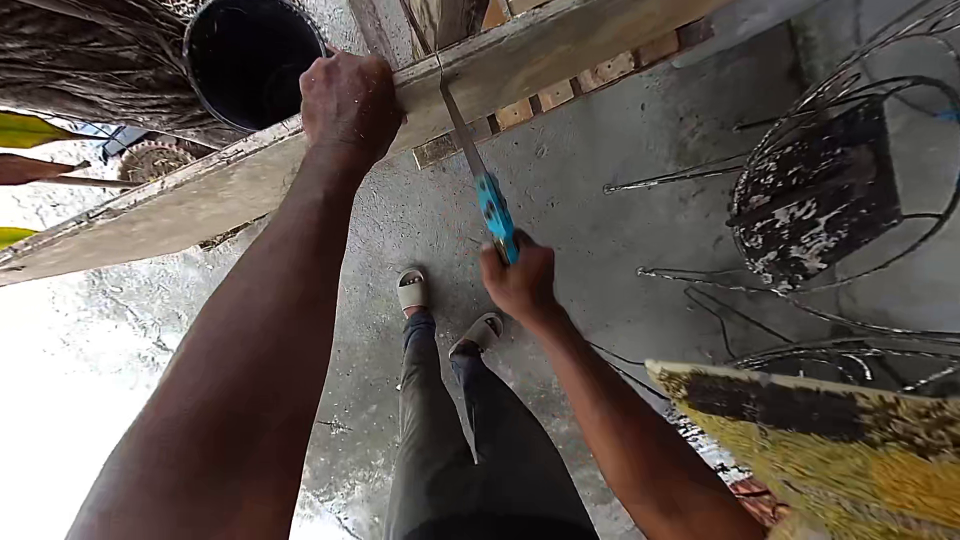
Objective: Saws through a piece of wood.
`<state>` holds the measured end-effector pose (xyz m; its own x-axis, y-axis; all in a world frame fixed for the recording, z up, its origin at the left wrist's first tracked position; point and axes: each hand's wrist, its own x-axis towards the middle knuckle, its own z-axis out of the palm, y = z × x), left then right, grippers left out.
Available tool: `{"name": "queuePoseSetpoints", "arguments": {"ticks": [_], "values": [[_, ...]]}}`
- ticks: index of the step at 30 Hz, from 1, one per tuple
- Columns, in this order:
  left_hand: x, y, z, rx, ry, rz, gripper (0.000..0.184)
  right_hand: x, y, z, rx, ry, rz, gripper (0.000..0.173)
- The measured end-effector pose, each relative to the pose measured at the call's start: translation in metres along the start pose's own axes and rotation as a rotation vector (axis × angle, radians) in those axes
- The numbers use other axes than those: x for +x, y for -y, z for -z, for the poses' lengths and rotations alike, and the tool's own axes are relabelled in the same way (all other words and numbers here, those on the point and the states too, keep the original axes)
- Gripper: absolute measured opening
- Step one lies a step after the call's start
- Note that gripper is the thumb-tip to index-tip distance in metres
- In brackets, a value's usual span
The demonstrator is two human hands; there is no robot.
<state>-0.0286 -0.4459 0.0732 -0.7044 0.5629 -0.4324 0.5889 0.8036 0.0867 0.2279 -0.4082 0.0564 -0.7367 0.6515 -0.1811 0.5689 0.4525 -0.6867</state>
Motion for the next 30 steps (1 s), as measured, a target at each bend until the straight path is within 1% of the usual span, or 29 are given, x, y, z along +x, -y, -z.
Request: {"name": "queuePoseSetpoints", "arguments": {"ticks": [1, 2, 3, 4, 5, 7, 8, 9, 10, 11, 13, 14, 15, 16, 17, 18, 20, 21, 22, 23, 25, 27, 28, 29, 30], "values": [[-0.001, 0.001, -0.004, -0.003, 0.001, -0.012, 0.037, 0.035, 0.009, -0.014, 0.014, 0.025, -0.027, 0.018], [0.004, 0.004, -0.002, 0.012, -0.014, -0.020, 0.038, 0.059, 0.016, -0.021, 0.021, 0.041, -0.028, 0.017], [0.003, 0.005, -0.005, 0.028, -0.004, -0.031, 0.040, 0.057, 0.019, -0.015, 0.013, 0.060, -0.033, 0.016], [0.002, 0.003, -0.008, 0.035, 0.003, -0.040, 0.042, 0.037, 0.019, 0.001, 0.002, 0.075, -0.036, 0.018], [0.001, 0.001, -0.006, 0.034, 0.009, -0.035, 0.043, 0.002, 0.015, 0.018, -0.012, 0.065, -0.037, 0.019], [0.000, 0.001, 0.001, 0.023, 0.023, -0.022, 0.042, -0.082, -0.005, 0.050, -0.050, -0.028, -0.014, 0.023], [0.000, 0.001, 0.002, 0.013, 0.018, -0.018, 0.041, -0.107, -0.013, 0.064, -0.062, -0.048, -0.008, 0.024], [-0.001, 0.000, 0.000, 0.004, 0.014, -0.011, 0.039, -0.112, -0.017, 0.068, -0.070, -0.048, -0.007, 0.025], [-0.001, -0.001, -0.001, 0.001, 0.007, 0.001, 0.038, -0.096, -0.017, 0.060, -0.078, -0.036, -0.006, 0.026], [0.000, -0.001, -0.002, 0.001, 0.007, 0.011, 0.038, -0.063, -0.014, 0.043, -0.082, -0.008, -0.001, 0.025], [-0.001, -0.003, -0.005, 0.003, 0.001, 0.000, 0.040, 0.030, 0.005, 0.001, -0.027, 0.063, -0.016, 0.022], [0.001, -0.002, -0.003, 0.011, -0.015, -0.010, 0.041, 0.068, 0.017, -0.013, -0.006, 0.100, -0.036, 0.021], [0.001, 0.001, -0.001, 0.028, -0.015, -0.018, 0.041, 0.083, 0.026, -0.016, 0.003, 0.122, -0.049, 0.019], [0.002, 0.003, 0.002, 0.040, -0.010, -0.032, 0.042, 0.075, 0.031, -0.008, -0.001, 0.119, -0.050, 0.018], [-0.001, 0.001, -0.002, 0.041, 0.013, -0.035, 0.043, 0.043, 0.029, 0.009, -0.010, 0.127, -0.055, 0.019], [-0.006, 0.001, -0.003, 0.044, 0.038, -0.039, 0.044, -0.001, 0.020, 0.025, -0.021, 0.101, -0.049, 0.020], [-0.002, 0.001, 0.005, 0.019, 0.016, -0.039, 0.042, -0.079, -0.010, 0.054, -0.095, -0.025, 0.019, 0.023], [-0.002, -0.001, 0.004, 0.003, 0.013, -0.036, 0.040, -0.100, -0.019, 0.065, -0.120, -0.049, 0.026, 0.025], [-0.003, -0.003, 0.002, -0.009, 0.008, -0.028, 0.039, -0.101, -0.023, 0.066, -0.134, -0.053, 0.033, 0.026], [-0.003, -0.003, 0.000, -0.010, 0.002, -0.009, 0.039, -0.082, -0.023, 0.055, -0.136, -0.037, 0.041, 0.026], [0.000, -0.002, -0.003, 0.000, 0.001, 0.007, 0.039, -0.012, -0.011, 0.015, -0.079, 0.042, 0.003, 0.023], [0.002, 0.001, -0.004, 0.018, -0.016, -0.015, 0.040, 0.057, 0.005, -0.018, -0.026, 0.071, -0.014, 0.019], [0.003, 0.004, -0.004, 0.030, -0.020, -0.033, 0.042, 0.067, 0.012, -0.019, -0.021, 0.076, -0.014, 0.017], [0.001, 0.003, -0.006, 0.028, -0.014, -0.051, 0.043, 0.058, 0.014, -0.009, -0.025, 0.078, -0.013, 0.017], [0.000, 0.002, -0.008, 0.022, 0.000, -0.055, 0.044, 0.031, 0.014, 0.008, -0.034, 0.087, -0.016, 0.018]]}}
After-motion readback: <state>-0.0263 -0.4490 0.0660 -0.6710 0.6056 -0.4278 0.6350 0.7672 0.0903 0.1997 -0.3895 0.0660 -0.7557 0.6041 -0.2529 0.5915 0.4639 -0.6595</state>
